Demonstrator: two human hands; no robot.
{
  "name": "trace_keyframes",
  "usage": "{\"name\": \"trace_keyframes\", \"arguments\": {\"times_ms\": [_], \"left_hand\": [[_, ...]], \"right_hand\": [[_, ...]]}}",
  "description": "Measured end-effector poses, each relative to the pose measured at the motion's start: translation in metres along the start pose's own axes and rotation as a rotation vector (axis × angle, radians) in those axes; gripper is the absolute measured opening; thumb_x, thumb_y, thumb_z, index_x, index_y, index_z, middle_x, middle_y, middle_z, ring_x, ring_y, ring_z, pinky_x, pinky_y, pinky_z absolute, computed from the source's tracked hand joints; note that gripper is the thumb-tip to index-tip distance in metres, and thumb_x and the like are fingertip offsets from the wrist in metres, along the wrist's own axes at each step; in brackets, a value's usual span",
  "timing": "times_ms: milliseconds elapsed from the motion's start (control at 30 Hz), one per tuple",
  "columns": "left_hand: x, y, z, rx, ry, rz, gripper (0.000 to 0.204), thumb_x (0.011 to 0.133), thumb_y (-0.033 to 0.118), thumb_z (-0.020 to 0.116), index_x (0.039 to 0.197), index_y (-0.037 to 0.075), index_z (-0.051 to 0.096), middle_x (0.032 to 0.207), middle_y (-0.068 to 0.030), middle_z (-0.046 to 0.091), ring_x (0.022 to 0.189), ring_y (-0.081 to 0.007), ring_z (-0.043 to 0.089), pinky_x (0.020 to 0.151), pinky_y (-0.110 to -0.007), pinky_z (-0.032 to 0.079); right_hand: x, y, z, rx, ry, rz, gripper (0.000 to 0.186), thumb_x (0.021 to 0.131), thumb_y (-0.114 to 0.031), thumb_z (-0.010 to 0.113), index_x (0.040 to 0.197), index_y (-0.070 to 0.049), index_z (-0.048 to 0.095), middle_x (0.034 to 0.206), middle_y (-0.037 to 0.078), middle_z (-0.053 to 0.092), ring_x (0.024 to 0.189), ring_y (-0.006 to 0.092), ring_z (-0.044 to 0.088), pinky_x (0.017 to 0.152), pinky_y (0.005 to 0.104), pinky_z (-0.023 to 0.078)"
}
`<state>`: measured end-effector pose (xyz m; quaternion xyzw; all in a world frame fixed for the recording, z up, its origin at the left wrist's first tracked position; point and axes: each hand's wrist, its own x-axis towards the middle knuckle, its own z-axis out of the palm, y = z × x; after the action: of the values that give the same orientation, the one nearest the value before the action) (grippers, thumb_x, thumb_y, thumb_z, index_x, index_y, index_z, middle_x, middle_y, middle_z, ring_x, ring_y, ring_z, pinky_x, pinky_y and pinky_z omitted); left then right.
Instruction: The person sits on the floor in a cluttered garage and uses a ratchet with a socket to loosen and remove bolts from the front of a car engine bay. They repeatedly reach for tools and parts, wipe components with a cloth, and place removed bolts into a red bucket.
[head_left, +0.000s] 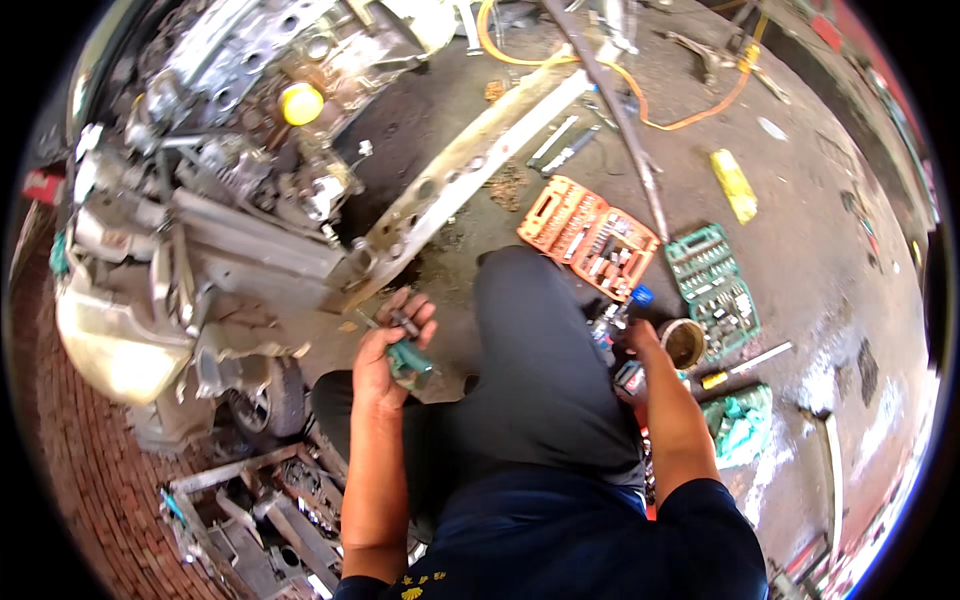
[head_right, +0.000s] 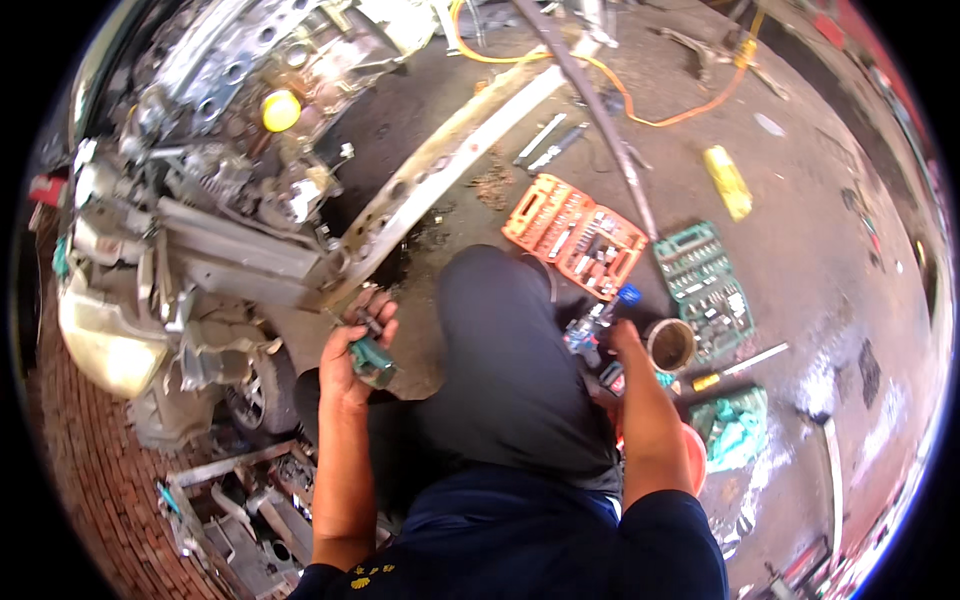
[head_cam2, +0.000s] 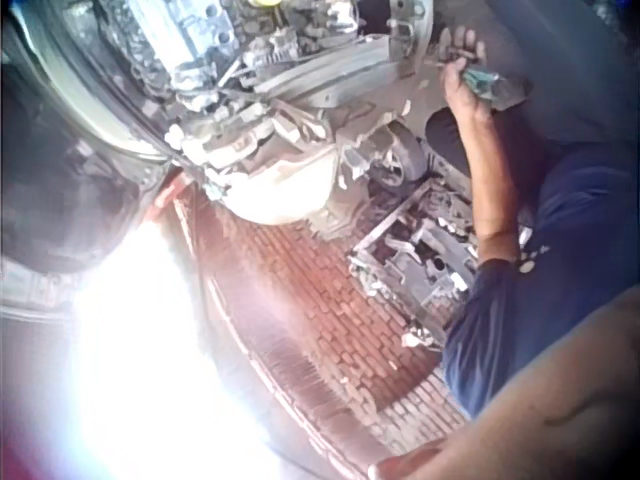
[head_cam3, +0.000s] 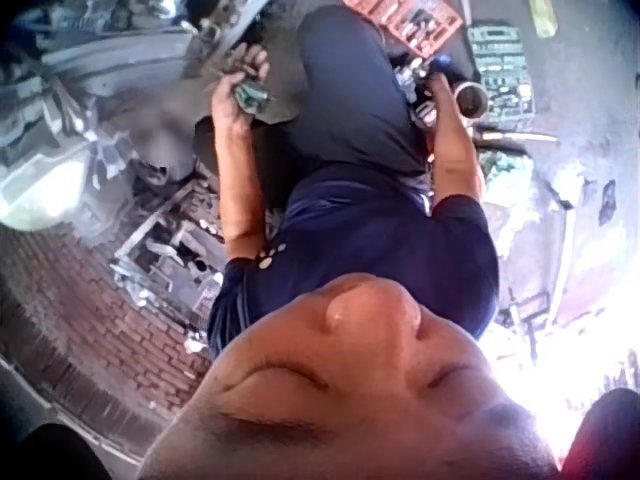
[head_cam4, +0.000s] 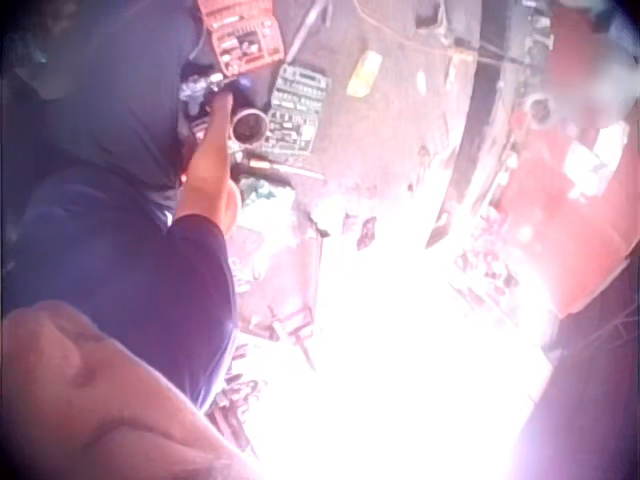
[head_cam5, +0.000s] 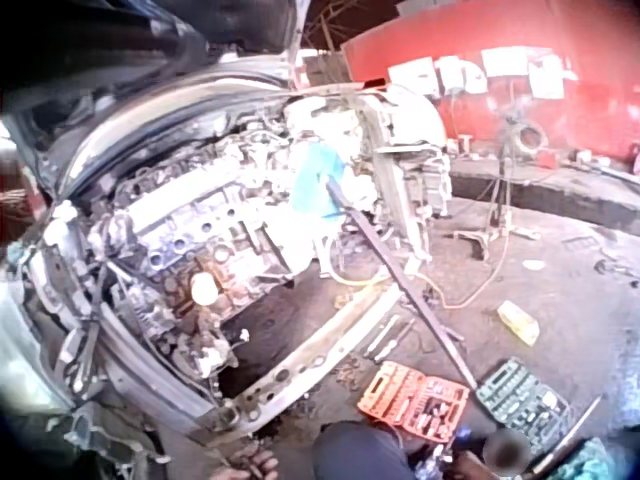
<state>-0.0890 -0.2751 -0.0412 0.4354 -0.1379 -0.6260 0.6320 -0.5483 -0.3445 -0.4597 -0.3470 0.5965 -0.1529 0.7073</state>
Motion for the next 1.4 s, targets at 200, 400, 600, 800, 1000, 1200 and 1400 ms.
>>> {"name": "trace_keyframes", "arguments": {"times_ms": [200,400,600,800,1000,1200,1400], "left_hand": [[-0.007,0.021,0.027,0.218,-0.068,0.066,0.067,0.083,0.000,0.058,0.149,-0.005,0.047,0.141,-0.0249,0.058,0.129,-0.0352,0.061,0.111,-0.046,0.052],[-0.009,0.025,0.029,0.211,-0.140,0.107,0.061,0.089,0.000,0.059,0.149,-0.004,0.046,0.143,-0.0261,0.057,0.131,-0.0365,0.059,0.112,-0.047,0.050],[-0.004,0.007,0.044,0.144,-0.142,0.190,0.057,0.092,0.004,0.066,0.146,-0.005,0.050,0.143,-0.0252,0.058,0.132,-0.0359,0.059,0.112,-0.047,0.049],[-0.022,-0.003,0.048,0.163,-0.038,0.237,0.050,0.095,0.004,0.061,0.144,-0.005,0.052,0.141,-0.0259,0.060,0.131,-0.0343,0.060,0.114,-0.045,0.047],[-0.040,0.008,0.081,0.172,-0.149,0.146,0.068,0.088,0.002,0.060,0.152,-0.008,0.041,0.153,-0.0273,0.048,0.141,-0.0363,0.051,0.120,-0.046,0.040],[-0.047,0.019,0.103,0.386,-0.279,0.001,0.084,0.084,0.007,0.067,0.158,-0.008,0.030,0.159,-0.0296,0.039,0.147,-0.0380,0.043,0.122,-0.048,0.036],[-0.036,0.022,0.105,0.685,-0.153,0.161,0.060,0.096,0.014,0.066,0.150,-0.002,0.046,0.122,-0.0265,0.071,0.080,-0.0228,0.074,0.077,-0.033,0.061]], "right_hand": [[0.010,-0.126,0.033,-0.125,0.498,-0.310,0.057,0.094,-0.027,0.071,0.142,-0.003,0.053,0.114,0.024,0.072,0.105,0.0362,0.071,0.086,0.0453,0.054],[-0.154,-0.329,0.138,0.083,0.377,-0.989,0.022,0.103,-0.011,0.061,0.118,0.005,0.063,0.104,0.012,0.072,0.097,0.0162,0.066,0.090,0.0307,0.053],[-0.274,-0.369,0.238,-0.456,-0.102,-1.221,0.019,0.088,-0.017,0.079,0.103,-0.007,0.071,0.099,0.010,0.074,0.092,0.0263,0.073,0.081,0.0362,0.058],[-0.269,-0.333,0.275,-0.605,-0.092,-1.164,0.039,0.085,-0.027,0.078,0.110,-0.006,0.057,0.109,0.016,0.066,0.094,0.0366,0.071,0.078,0.0481,0.057],[-0.277,-0.339,0.260,-0.364,-0.057,-1.244,0.046,0.086,-0.019,0.074,0.129,-0.008,0.060,0.113,0.016,0.070,0.100,0.0367,0.070,0.082,0.0471,0.058],[-0.276,-0.339,0.228,-0.438,-0.086,-1.210,0.032,0.085,-0.015,0.077,0.113,-0.007,0.064,0.107,0.014,0.069,0.090,0.0312,0.072,0.074,0.0408,0.058],[-0.108,-0.244,0.156,0.236,0.356,-0.691,0.024,0.089,-0.015,0.071,0.112,-0.005,0.067,0.090,0.012,0.073,0.093,0.0184,0.070,0.081,0.0359,0.054]]}}
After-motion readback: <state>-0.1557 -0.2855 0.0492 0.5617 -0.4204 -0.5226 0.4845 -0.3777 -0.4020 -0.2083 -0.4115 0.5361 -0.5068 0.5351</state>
